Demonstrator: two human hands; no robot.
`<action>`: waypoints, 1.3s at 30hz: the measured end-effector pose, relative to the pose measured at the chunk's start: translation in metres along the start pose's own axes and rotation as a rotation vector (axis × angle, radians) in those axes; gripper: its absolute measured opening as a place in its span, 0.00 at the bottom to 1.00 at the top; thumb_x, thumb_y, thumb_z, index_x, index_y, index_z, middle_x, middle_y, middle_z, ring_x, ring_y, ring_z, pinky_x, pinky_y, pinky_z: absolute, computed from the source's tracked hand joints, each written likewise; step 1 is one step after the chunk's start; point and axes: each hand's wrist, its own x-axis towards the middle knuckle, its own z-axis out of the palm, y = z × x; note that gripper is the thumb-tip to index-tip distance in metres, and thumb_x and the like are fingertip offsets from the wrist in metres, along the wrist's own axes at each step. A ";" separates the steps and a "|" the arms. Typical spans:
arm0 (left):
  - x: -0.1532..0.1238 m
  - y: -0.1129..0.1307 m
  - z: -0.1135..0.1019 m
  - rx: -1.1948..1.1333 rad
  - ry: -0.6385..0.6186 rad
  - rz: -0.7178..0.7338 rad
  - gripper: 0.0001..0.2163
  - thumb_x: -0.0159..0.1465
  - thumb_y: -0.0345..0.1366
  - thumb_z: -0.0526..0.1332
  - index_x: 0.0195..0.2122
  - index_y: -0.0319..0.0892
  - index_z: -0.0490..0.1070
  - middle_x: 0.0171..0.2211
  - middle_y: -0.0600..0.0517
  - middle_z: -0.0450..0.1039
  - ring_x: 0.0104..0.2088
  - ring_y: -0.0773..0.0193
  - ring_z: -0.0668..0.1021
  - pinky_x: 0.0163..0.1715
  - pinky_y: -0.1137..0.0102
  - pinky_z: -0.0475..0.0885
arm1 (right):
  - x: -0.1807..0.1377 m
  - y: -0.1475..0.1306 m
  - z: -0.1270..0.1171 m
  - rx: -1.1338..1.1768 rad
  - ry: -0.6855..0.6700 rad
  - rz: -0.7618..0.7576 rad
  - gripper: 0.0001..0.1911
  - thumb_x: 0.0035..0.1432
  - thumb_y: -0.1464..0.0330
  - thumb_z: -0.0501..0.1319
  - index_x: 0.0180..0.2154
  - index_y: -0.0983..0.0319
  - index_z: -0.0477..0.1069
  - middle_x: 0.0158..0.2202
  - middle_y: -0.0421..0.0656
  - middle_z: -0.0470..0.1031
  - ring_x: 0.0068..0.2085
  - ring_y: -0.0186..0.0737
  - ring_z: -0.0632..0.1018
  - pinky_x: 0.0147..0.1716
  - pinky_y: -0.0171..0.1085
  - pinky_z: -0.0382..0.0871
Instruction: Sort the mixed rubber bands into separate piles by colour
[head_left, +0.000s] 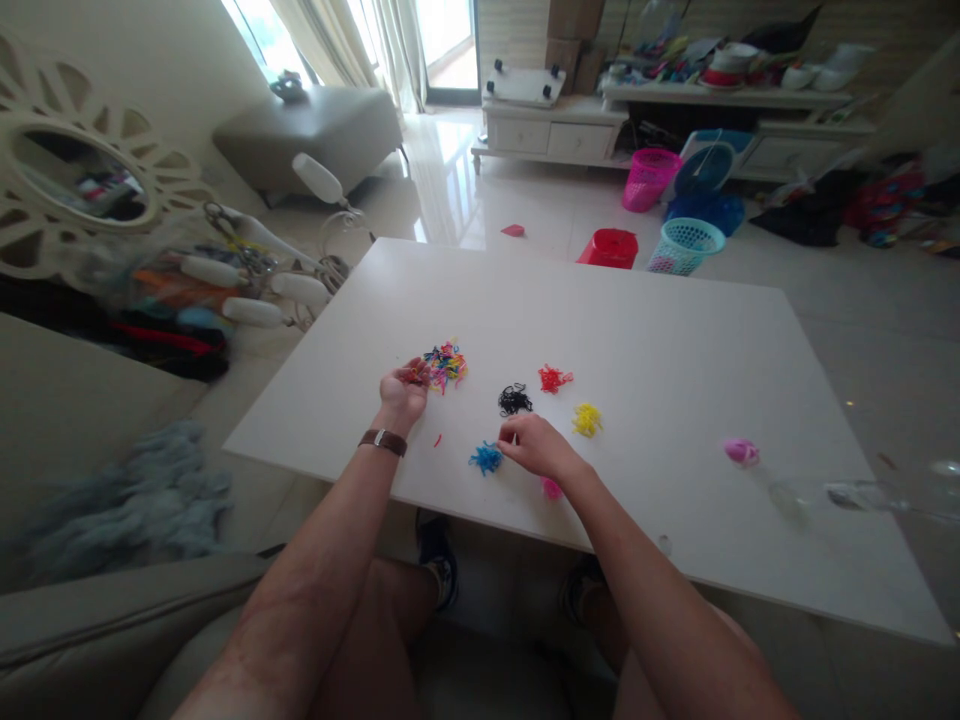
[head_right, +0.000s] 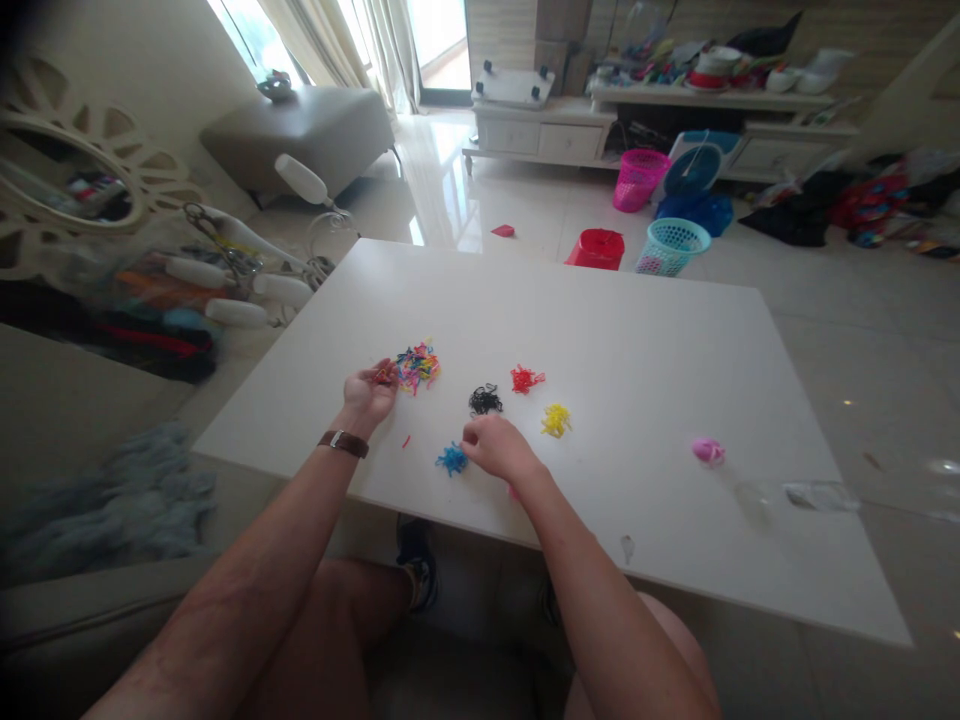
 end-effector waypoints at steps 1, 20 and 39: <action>0.000 0.000 0.001 -0.019 0.009 0.002 0.06 0.55 0.25 0.54 0.30 0.38 0.69 0.27 0.47 0.71 0.29 0.67 0.75 0.27 0.75 0.72 | 0.000 0.000 0.000 -0.002 0.000 0.000 0.09 0.60 0.70 0.62 0.28 0.62 0.78 0.32 0.42 0.78 0.34 0.35 0.74 0.37 0.34 0.63; -0.017 -0.003 -0.021 1.883 -0.481 0.087 0.16 0.43 0.37 0.72 0.11 0.45 0.63 0.09 0.56 0.59 0.15 0.67 0.63 0.19 0.70 0.56 | -0.003 -0.001 -0.003 -0.007 -0.015 0.024 0.09 0.61 0.69 0.62 0.28 0.62 0.78 0.32 0.43 0.79 0.33 0.36 0.75 0.35 0.34 0.63; -0.085 -0.020 0.036 0.703 -0.504 -0.150 0.11 0.55 0.40 0.70 0.27 0.41 0.70 0.16 0.63 0.49 0.14 0.76 0.53 0.14 0.76 0.44 | 0.003 -0.002 -0.006 0.266 0.335 0.034 0.07 0.60 0.64 0.66 0.36 0.62 0.78 0.33 0.42 0.80 0.31 0.34 0.76 0.35 0.34 0.68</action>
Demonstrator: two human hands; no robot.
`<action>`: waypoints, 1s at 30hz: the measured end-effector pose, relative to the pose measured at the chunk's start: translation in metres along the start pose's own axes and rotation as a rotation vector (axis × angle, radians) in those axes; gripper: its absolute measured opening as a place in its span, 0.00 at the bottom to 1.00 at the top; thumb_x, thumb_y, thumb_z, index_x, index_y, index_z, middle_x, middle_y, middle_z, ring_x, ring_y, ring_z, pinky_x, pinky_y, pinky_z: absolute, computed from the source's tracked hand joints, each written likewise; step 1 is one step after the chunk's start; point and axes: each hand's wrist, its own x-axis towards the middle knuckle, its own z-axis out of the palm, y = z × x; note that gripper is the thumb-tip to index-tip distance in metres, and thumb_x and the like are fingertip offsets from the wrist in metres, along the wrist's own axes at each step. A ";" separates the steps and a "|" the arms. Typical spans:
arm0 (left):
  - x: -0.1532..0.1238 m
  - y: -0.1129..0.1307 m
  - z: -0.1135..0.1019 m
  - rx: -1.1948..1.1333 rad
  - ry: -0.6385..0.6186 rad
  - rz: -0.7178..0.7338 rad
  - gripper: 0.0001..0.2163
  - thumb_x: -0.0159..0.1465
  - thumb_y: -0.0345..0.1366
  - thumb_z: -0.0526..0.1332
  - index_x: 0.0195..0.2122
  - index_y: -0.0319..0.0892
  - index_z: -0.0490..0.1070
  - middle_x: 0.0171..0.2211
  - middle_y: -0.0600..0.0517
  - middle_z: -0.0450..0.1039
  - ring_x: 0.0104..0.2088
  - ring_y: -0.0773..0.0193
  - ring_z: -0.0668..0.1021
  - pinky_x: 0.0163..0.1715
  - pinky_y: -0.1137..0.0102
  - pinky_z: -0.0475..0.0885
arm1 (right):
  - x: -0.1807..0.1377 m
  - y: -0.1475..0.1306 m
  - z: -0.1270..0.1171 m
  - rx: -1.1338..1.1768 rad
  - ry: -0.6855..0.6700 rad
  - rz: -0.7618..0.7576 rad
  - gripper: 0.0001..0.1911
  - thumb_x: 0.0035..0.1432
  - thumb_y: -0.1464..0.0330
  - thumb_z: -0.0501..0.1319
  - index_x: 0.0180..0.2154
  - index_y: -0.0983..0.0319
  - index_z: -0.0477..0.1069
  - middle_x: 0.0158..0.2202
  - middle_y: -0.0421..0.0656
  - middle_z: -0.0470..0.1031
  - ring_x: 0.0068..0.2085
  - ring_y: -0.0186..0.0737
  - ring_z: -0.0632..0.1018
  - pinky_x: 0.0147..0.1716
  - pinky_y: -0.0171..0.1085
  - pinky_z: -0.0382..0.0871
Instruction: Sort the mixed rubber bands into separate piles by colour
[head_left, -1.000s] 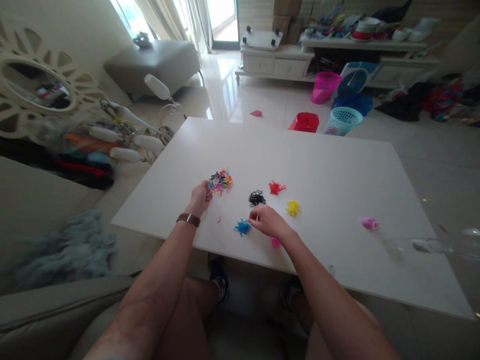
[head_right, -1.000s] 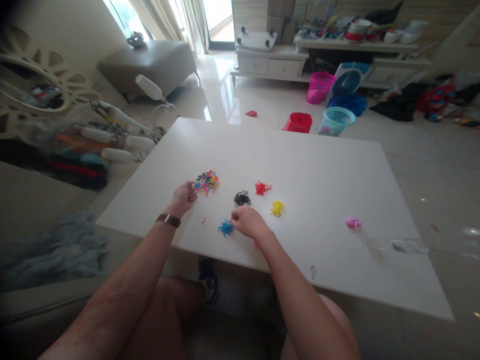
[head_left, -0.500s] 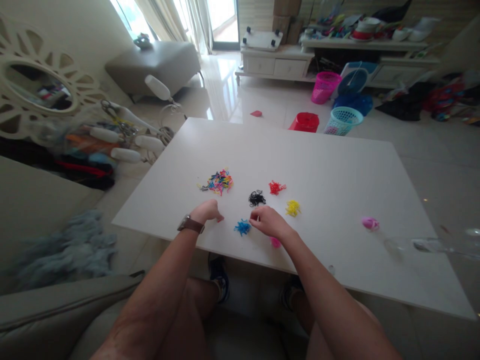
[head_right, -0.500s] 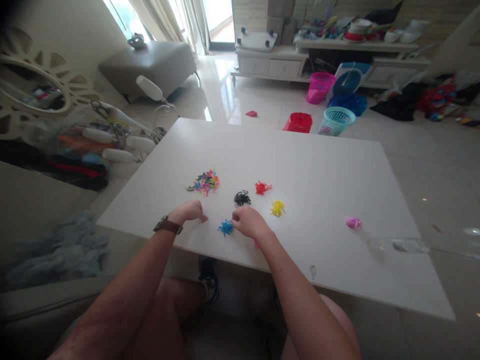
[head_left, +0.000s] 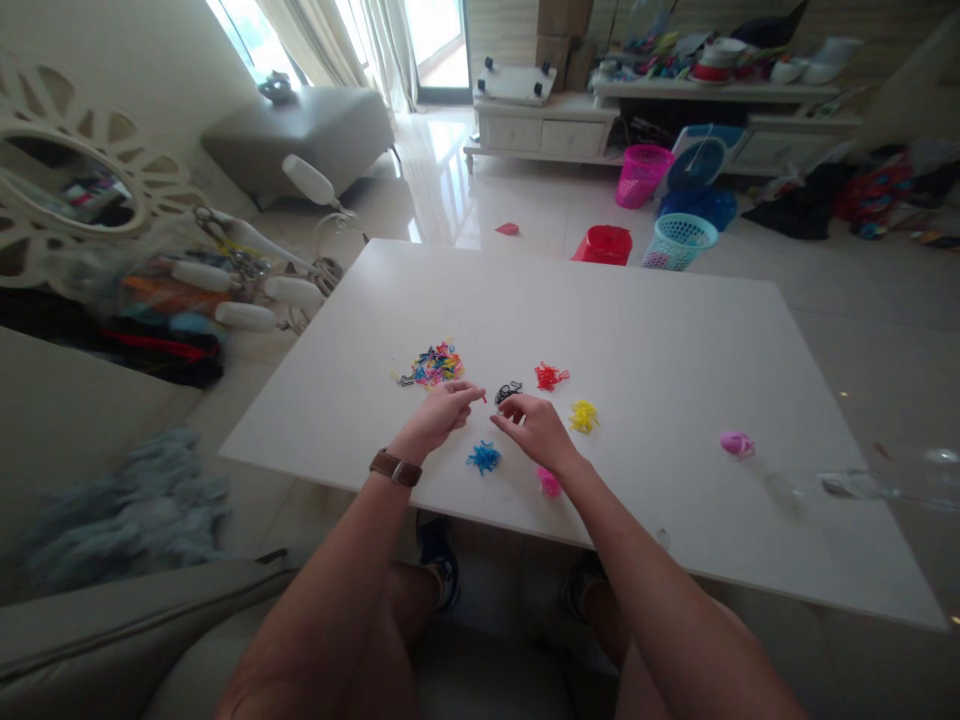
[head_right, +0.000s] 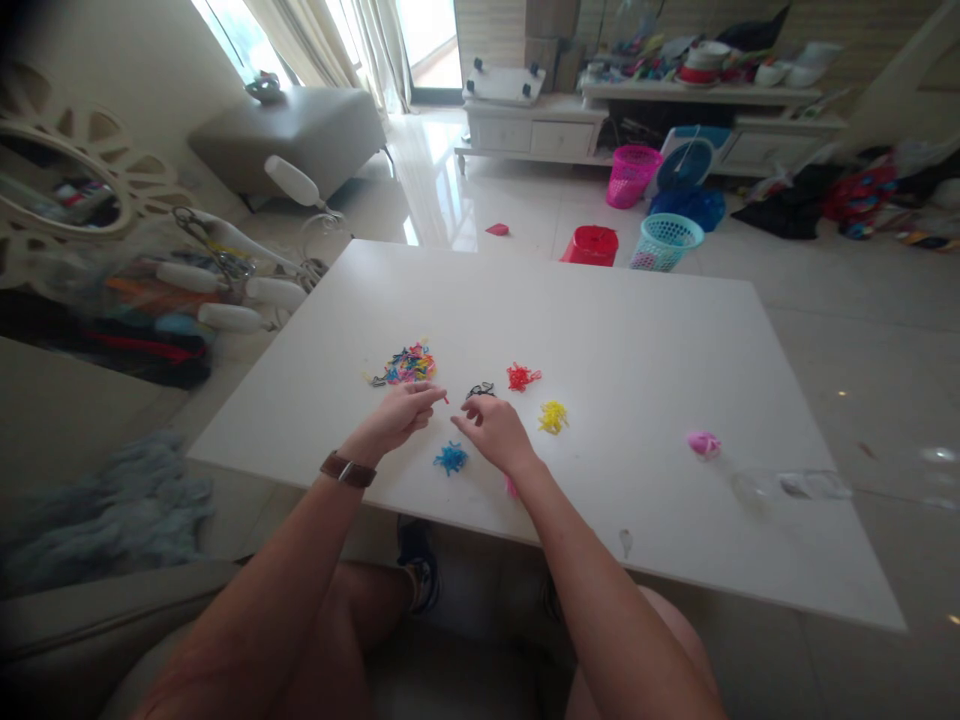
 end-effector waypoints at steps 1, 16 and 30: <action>-0.003 0.001 0.007 -0.098 -0.018 0.001 0.13 0.54 0.39 0.71 0.28 0.41 0.68 0.17 0.64 0.48 0.14 0.77 0.52 0.14 0.77 0.43 | 0.001 -0.001 0.000 0.061 0.055 -0.002 0.08 0.60 0.64 0.66 0.37 0.62 0.78 0.32 0.42 0.80 0.31 0.35 0.77 0.35 0.34 0.69; -0.010 -0.001 0.034 -0.517 -0.091 -0.101 0.20 0.55 0.35 0.71 0.24 0.44 0.56 0.15 0.66 0.42 0.13 0.78 0.48 0.11 0.78 0.43 | 0.003 -0.006 0.000 0.234 0.236 0.016 0.07 0.59 0.65 0.66 0.35 0.62 0.79 0.32 0.44 0.83 0.32 0.38 0.81 0.36 0.35 0.75; -0.013 -0.003 0.044 -0.503 -0.045 -0.067 0.14 0.57 0.33 0.71 0.28 0.40 0.63 0.15 0.66 0.46 0.13 0.79 0.50 0.12 0.79 0.42 | 0.003 -0.001 -0.007 0.168 0.334 -0.038 0.08 0.60 0.65 0.63 0.32 0.60 0.80 0.29 0.42 0.82 0.29 0.39 0.79 0.33 0.36 0.72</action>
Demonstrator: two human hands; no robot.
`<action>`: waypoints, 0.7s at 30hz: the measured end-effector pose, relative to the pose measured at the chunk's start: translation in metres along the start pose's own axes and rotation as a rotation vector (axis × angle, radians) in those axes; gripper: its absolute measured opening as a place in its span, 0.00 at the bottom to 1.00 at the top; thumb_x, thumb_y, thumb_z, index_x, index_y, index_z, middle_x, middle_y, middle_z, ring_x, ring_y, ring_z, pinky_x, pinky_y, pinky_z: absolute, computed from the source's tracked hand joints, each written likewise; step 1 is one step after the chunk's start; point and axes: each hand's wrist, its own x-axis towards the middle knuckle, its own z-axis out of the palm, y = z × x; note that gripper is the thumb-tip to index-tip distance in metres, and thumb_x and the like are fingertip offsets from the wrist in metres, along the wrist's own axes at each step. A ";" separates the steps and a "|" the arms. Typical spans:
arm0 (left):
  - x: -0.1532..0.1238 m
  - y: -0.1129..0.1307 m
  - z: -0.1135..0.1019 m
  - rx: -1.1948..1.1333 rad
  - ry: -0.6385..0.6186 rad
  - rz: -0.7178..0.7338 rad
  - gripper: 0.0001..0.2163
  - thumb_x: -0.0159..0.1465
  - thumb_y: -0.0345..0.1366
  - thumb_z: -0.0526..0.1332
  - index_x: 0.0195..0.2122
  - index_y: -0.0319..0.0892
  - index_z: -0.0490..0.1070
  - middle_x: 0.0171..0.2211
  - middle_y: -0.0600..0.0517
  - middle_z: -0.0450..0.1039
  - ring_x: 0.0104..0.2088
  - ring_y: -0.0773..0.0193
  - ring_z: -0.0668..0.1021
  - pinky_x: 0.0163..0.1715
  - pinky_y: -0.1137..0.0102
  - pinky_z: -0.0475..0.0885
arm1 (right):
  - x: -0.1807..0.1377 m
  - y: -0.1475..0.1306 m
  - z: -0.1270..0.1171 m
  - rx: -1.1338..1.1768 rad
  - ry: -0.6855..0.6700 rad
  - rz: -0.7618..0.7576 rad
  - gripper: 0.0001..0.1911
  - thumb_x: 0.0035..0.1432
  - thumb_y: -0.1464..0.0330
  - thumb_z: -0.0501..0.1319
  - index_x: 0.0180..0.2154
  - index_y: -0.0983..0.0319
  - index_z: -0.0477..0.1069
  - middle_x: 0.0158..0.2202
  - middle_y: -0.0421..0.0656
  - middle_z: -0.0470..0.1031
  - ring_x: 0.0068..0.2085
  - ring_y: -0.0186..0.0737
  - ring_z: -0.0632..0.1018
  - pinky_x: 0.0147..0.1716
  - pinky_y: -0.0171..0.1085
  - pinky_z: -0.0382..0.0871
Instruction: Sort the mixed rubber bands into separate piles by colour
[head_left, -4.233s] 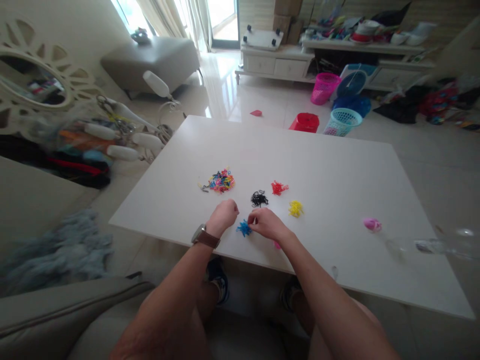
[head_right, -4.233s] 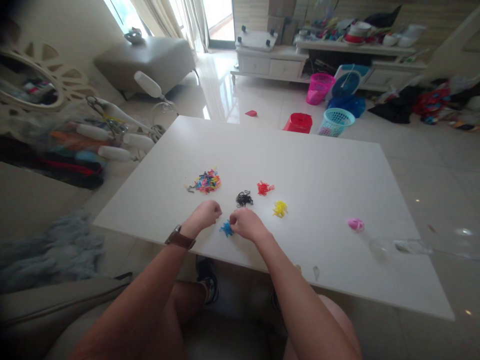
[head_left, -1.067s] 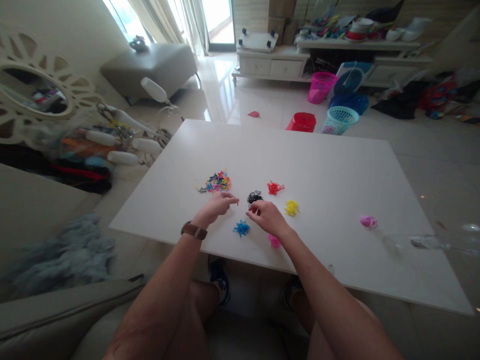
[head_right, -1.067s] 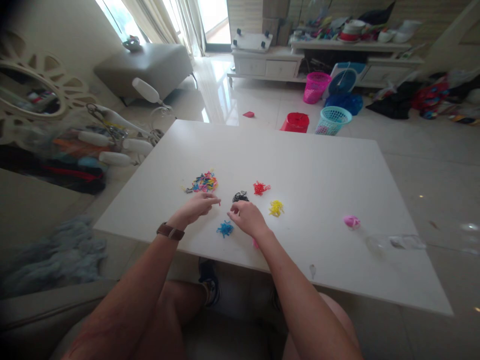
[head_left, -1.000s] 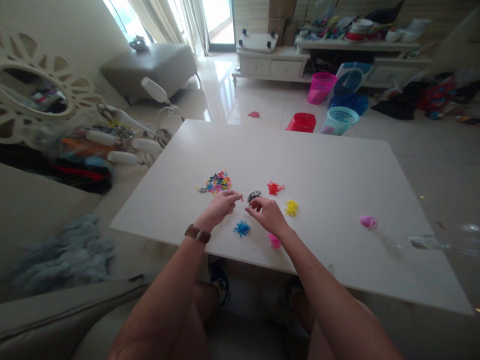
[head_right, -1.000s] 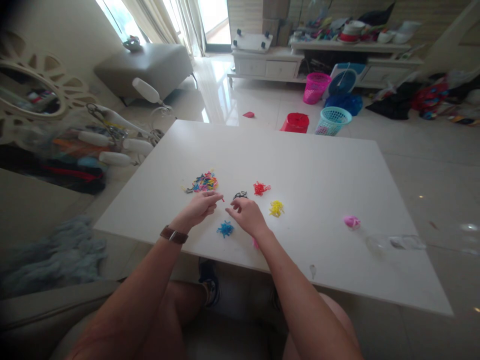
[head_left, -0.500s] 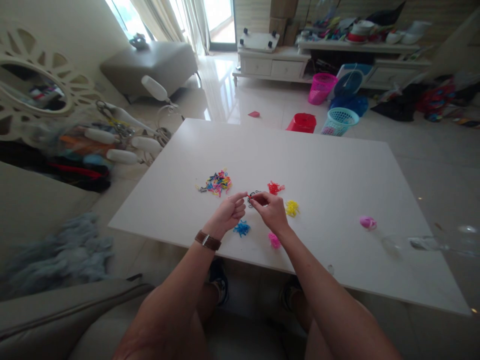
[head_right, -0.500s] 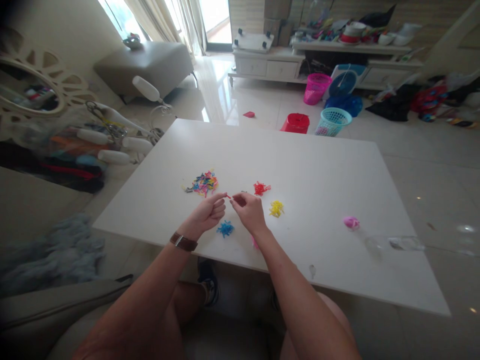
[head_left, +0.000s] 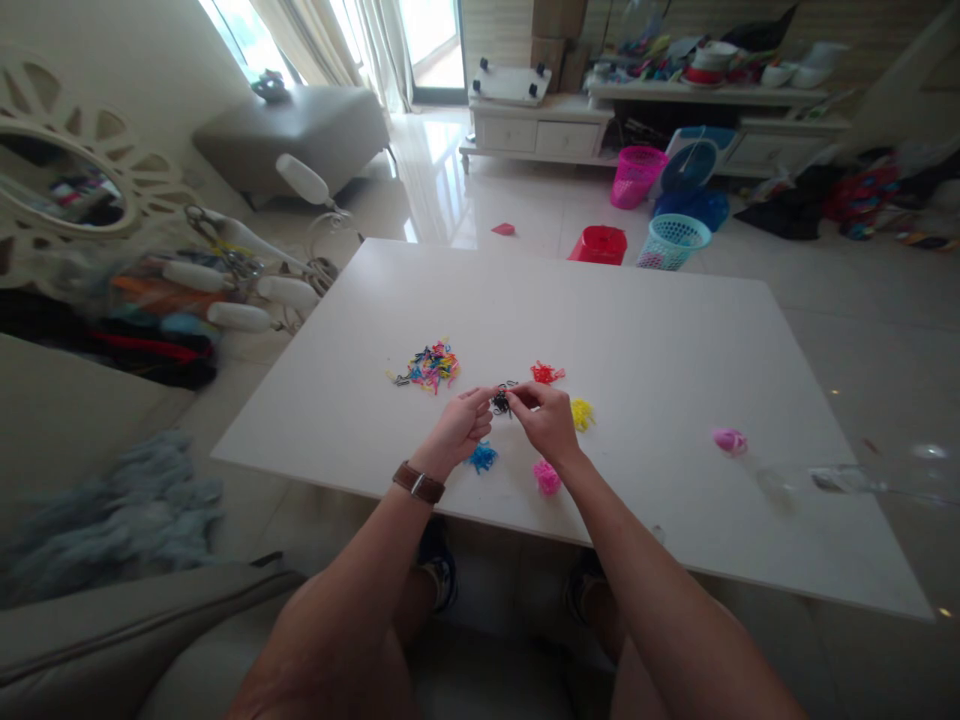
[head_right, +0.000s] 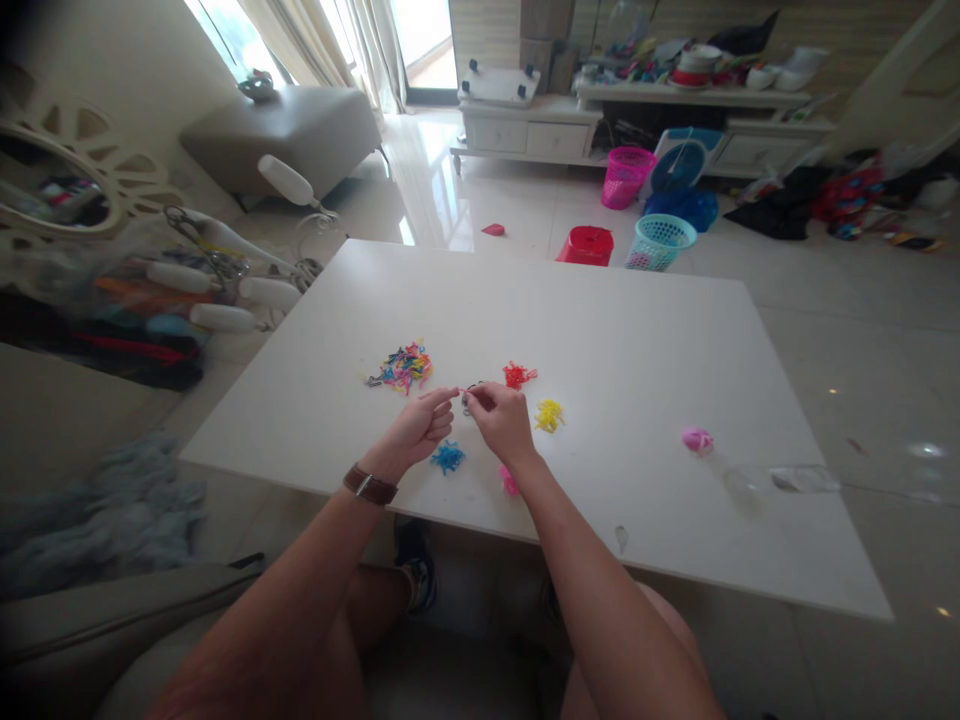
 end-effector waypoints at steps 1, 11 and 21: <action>0.000 0.000 0.000 -0.028 0.010 -0.018 0.11 0.58 0.33 0.69 0.29 0.40 0.65 0.15 0.66 0.46 0.13 0.79 0.50 0.12 0.79 0.42 | 0.003 0.004 -0.002 -0.016 0.038 0.027 0.09 0.59 0.64 0.63 0.32 0.60 0.80 0.29 0.43 0.82 0.29 0.39 0.80 0.33 0.36 0.73; 0.004 0.002 0.005 -0.392 0.066 -0.208 0.10 0.68 0.31 0.53 0.35 0.34 0.72 0.23 0.50 0.68 0.22 0.70 0.73 0.19 0.79 0.68 | 0.031 0.076 -0.018 -0.016 0.340 0.577 0.09 0.51 0.63 0.64 0.26 0.62 0.76 0.25 0.44 0.80 0.25 0.41 0.78 0.28 0.36 0.70; 0.001 0.004 0.004 -0.455 0.013 -0.127 0.17 0.67 0.38 0.54 0.48 0.29 0.74 0.47 0.32 0.78 0.50 0.51 0.81 0.46 0.66 0.78 | 0.039 0.081 0.002 0.042 0.381 0.561 0.17 0.55 0.55 0.63 0.29 0.63 0.76 0.25 0.45 0.79 0.25 0.40 0.78 0.30 0.37 0.72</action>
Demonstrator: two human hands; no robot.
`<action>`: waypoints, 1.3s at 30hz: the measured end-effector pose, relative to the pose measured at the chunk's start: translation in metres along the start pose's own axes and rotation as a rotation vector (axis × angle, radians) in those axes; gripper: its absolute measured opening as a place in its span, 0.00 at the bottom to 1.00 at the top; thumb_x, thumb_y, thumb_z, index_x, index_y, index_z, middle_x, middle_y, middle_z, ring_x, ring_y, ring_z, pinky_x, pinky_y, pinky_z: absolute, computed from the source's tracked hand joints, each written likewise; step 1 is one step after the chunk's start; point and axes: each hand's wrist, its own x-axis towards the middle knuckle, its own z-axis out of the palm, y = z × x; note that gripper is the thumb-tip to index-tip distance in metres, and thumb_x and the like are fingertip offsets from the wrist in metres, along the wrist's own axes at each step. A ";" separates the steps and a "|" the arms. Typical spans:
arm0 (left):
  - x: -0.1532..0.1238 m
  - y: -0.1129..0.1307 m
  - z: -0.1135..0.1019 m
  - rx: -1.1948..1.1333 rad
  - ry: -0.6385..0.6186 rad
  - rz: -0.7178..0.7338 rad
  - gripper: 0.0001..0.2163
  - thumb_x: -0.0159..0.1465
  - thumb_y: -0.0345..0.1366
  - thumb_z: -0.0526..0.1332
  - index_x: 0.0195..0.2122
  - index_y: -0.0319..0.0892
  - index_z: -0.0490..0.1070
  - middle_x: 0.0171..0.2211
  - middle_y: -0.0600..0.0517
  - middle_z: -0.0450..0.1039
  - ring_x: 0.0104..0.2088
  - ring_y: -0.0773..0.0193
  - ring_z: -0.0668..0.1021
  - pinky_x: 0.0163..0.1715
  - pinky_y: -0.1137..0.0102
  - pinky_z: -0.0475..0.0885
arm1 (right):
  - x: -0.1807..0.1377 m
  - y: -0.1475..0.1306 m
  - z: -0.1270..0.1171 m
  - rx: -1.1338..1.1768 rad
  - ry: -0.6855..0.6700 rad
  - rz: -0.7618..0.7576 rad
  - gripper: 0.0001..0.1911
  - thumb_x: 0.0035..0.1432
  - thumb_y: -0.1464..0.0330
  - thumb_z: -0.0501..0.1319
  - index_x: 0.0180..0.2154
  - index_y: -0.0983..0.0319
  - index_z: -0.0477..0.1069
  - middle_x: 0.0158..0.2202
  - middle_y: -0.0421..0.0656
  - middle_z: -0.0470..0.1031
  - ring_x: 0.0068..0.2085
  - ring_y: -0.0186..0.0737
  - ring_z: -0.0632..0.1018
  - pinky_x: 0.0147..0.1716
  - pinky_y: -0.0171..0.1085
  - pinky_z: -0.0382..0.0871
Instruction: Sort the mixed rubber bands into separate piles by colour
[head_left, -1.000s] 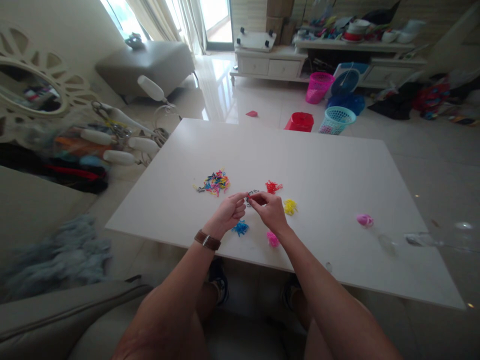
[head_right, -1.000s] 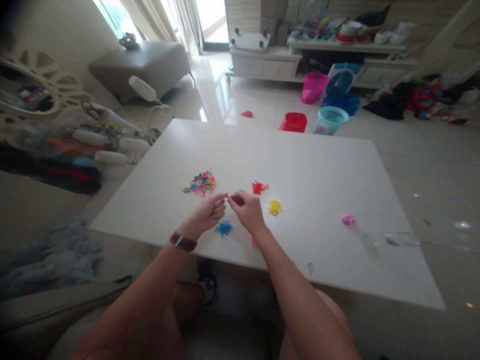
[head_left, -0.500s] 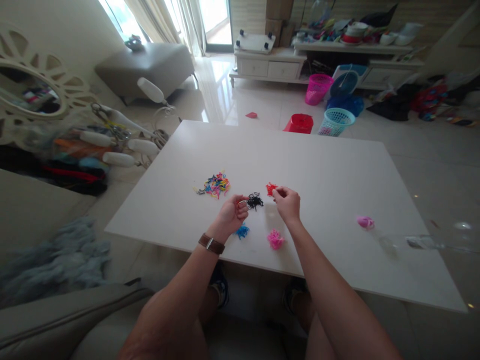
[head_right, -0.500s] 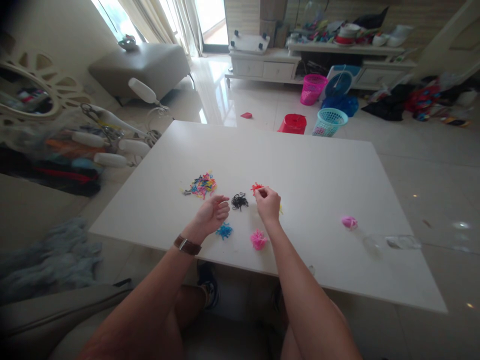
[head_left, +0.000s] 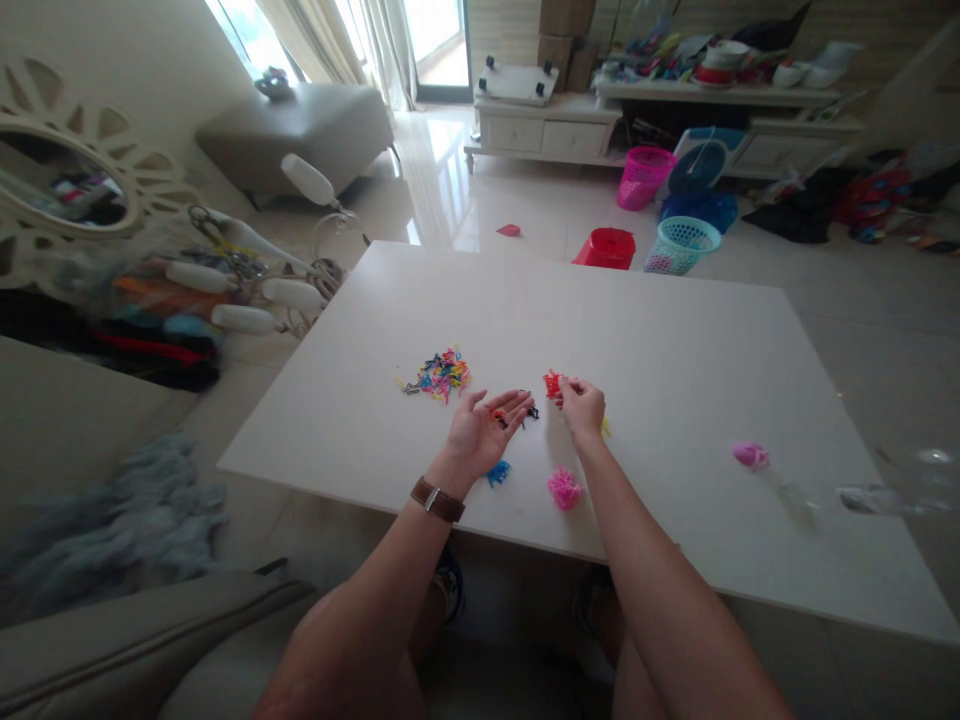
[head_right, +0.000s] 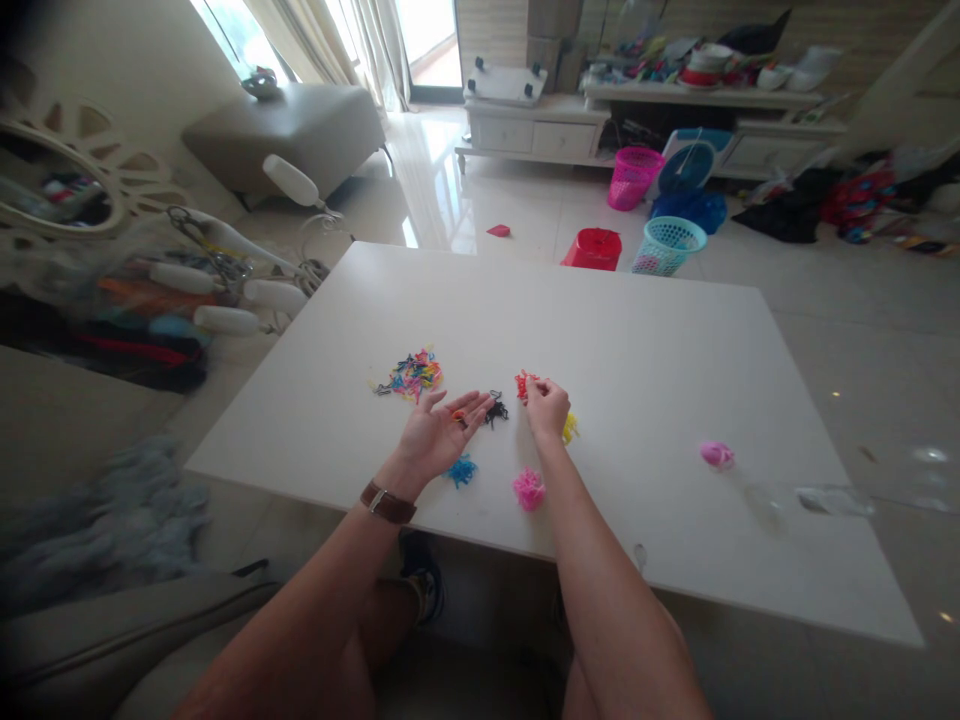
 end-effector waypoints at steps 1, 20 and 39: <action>-0.001 0.001 -0.001 0.002 -0.014 0.001 0.18 0.67 0.39 0.54 0.49 0.29 0.74 0.48 0.32 0.78 0.51 0.50 0.81 0.47 0.65 0.78 | -0.004 -0.006 0.000 0.017 0.010 -0.039 0.16 0.55 0.56 0.64 0.30 0.63 0.76 0.26 0.45 0.80 0.26 0.40 0.78 0.29 0.37 0.71; -0.001 -0.011 0.001 0.111 -0.134 0.000 0.18 0.68 0.38 0.51 0.44 0.30 0.76 0.35 0.39 0.78 0.38 0.55 0.80 0.40 0.64 0.76 | -0.068 -0.053 -0.018 -0.136 -0.605 -0.718 0.05 0.51 0.73 0.70 0.32 0.59 0.79 0.32 0.39 0.73 0.31 0.33 0.75 0.34 0.35 0.71; 0.011 -0.012 -0.003 0.114 -0.079 0.079 0.10 0.64 0.25 0.55 0.38 0.30 0.77 0.35 0.41 0.80 0.38 0.63 0.81 0.47 0.70 0.76 | -0.050 -0.054 -0.021 0.066 -0.471 -0.444 0.09 0.56 0.63 0.66 0.32 0.61 0.81 0.28 0.41 0.77 0.30 0.36 0.75 0.28 0.34 0.68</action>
